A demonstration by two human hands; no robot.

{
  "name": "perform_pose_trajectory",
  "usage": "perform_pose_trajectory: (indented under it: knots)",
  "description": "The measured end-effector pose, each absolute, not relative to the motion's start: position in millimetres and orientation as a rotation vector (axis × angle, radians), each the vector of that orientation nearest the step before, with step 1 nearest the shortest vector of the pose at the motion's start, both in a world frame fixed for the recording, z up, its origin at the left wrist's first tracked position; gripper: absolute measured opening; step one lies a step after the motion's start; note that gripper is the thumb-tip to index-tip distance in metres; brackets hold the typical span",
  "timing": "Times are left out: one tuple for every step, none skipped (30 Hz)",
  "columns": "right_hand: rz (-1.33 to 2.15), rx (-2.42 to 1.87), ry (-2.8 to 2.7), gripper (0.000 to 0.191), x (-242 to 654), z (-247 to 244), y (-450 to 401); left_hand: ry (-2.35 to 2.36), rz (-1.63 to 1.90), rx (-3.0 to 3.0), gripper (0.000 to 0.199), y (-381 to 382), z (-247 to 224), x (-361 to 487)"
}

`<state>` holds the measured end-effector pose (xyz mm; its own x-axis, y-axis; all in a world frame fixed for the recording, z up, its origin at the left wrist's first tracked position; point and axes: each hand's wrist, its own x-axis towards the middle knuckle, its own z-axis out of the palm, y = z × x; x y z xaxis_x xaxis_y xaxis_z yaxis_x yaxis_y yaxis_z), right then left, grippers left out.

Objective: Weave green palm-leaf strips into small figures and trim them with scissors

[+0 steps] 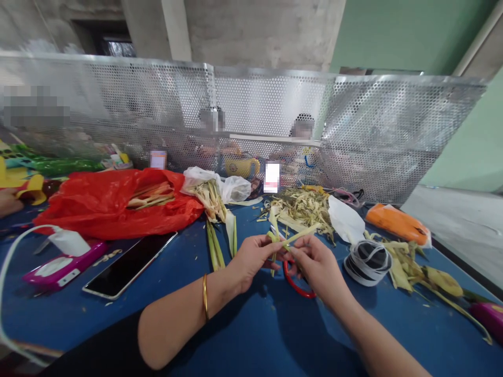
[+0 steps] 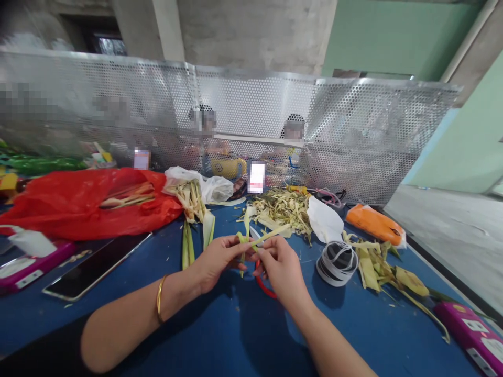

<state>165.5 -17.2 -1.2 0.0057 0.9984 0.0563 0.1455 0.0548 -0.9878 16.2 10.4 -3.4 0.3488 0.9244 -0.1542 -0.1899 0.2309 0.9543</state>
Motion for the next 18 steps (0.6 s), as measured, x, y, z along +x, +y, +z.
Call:
perform_pose_trajectory:
  knots:
    - [1.023, -1.26, -1.462, 0.016, 165.5, 0.9, -19.6, 0.922, 0.937, 1.022, 0.035, 11.4, -2.9, 15.5]
    - [0.94, -1.241, -1.614, 0.009, 165.7, 2.8, -22.0, 0.956, 0.949, 1.012, 0.033, 12.4, -2.9, 14.9]
    - [0.848, -1.219, -1.771, 0.006, 165.9, 4.3, -24.1, 0.988, 0.956, 1.011, 0.03, 13.4, -3.4, 14.3]
    - [0.758, -1.194, -1.913, 0.01, 166.3, 5.2, -25.9, 1.015, 0.958, 1.014, 0.028, 14.2, -4.2, 14.0]
    - [0.683, -1.163, -2.03, 0.016, 166.7, 5.6, -27.0, 1.033, 0.956, 1.014, 0.027, 14.8, -5.1, 13.8]
    - [0.62, -1.128, -2.118, 0.021, 167.4, 5.6, -27.5, 1.036, 0.955, 1.011, 0.026, 15.1, -5.8, 13.9]
    - [0.566, -1.095, -2.175, 0.024, 168.2, 5.4, -27.5, 1.023, 0.958, 1.007, 0.026, 15.2, -6.2, 14.2]
    - [0.515, -1.073, -2.205, 0.027, 169.1, 5.1, -27.2, 1.004, 0.963, 0.998, 0.026, 14.8, -6.0, 14.7]
    - [0.466, -1.062, -2.219, 0.027, 170.1, 4.8, -26.7, 0.984, 0.986, 0.994, 0.025, 14.2, -5.2, 15.5]
    - [0.415, -1.059, -2.223, 0.027, 171.1, 4.9, -26.2, 0.971, 1.011, 0.997, 0.023, 13.2, -3.9, 16.5]
    - [0.362, -1.06, -2.219, 0.026, 172.1, 5.2, -25.8, 0.988, 1.027, 0.979, 0.022, 11.9, -2.3, 17.6]
    - [0.3, -1.062, -2.202, 0.024, 173.1, 5.9, -25.5, 1.008, 1.016, 0.976, 0.02, 10.4, -0.5, 18.8]
    - [0.23, -1.062, -2.173, 0.022, 174.0, 6.8, -25.2, 1.008, 0.999, 1.0, 0.017, 8.9, 1.0, 19.8]
    - [0.16, -1.064, -2.136, 0.02, 174.9, 7.9, -24.8, 0.997, 0.983, 1.034, 0.015, 7.5, 2.2, 20.6]
    - [0.101, -1.073, -2.098, 0.018, 175.7, 8.9, -24.0, 0.972, 0.975, 1.076, 0.012, 6.3, 2.9, 21.0]
    - [0.067, -1.092, -2.067, 0.017, 176.7, 9.7, -22.8, 0.935, 0.963, 1.118, 0.01, 5.6, 3.2, 21.1]
    - [0.061, -1.119, -2.049, 0.016, 177.6, 10.3, -21.1, 0.899, 0.949, 1.154, 0.009, 5.2, 3.1, 20.7]
    - [0.08, -1.152, -2.049, 0.016, 178.7, 10.6, -19.1, 0.869, 0.932, 1.183, 0.009, 5.1, 2.9, 20.1]
